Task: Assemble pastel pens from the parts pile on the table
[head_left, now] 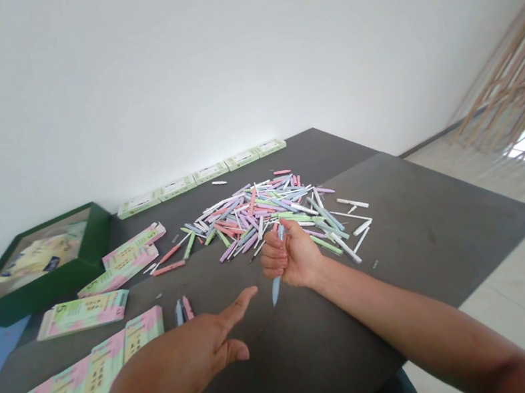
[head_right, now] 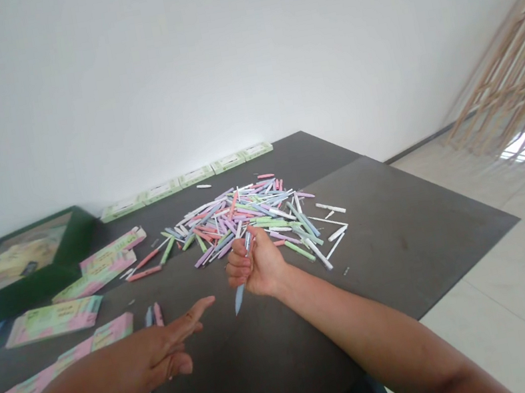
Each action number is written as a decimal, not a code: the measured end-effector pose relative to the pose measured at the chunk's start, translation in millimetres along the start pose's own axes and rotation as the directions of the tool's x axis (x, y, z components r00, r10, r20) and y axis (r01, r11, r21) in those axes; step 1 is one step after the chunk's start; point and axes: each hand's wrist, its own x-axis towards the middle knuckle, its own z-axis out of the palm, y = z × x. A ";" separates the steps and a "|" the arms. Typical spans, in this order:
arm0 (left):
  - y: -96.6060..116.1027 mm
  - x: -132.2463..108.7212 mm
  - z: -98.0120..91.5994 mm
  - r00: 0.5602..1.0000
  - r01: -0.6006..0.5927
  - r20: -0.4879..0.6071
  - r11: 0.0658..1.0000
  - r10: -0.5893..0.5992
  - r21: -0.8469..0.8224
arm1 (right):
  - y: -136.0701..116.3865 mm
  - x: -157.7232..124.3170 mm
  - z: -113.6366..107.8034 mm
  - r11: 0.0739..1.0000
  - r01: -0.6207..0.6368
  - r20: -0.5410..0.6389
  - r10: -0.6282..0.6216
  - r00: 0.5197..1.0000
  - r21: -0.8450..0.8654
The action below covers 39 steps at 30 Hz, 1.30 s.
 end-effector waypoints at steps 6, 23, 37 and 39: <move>5.1 -0.4 -4.5 0.999 0.045 0.012 0.999 -0.045 -0.005 | 2.3 4.1 -4.2 0.998 0.053 -0.142 -0.057 0.988 -0.033; -8.7 12.9 -18.2 0.999 0.028 -0.044 0.998 -0.031 -0.060 | 15.1 0.8 -11.1 0.976 0.059 -0.143 -0.090 0.986 -0.210; 0.8 30.1 -33.4 0.995 -0.057 -0.089 0.996 0.050 -0.073 | 65.0 -6.9 6.7 0.774 0.132 0.089 -0.097 0.991 -0.619; 5.8 35.9 -35.2 0.996 -0.059 -0.068 0.995 0.054 -0.077 | 69.9 -7.5 8.5 0.718 0.169 0.098 -0.140 0.985 -0.675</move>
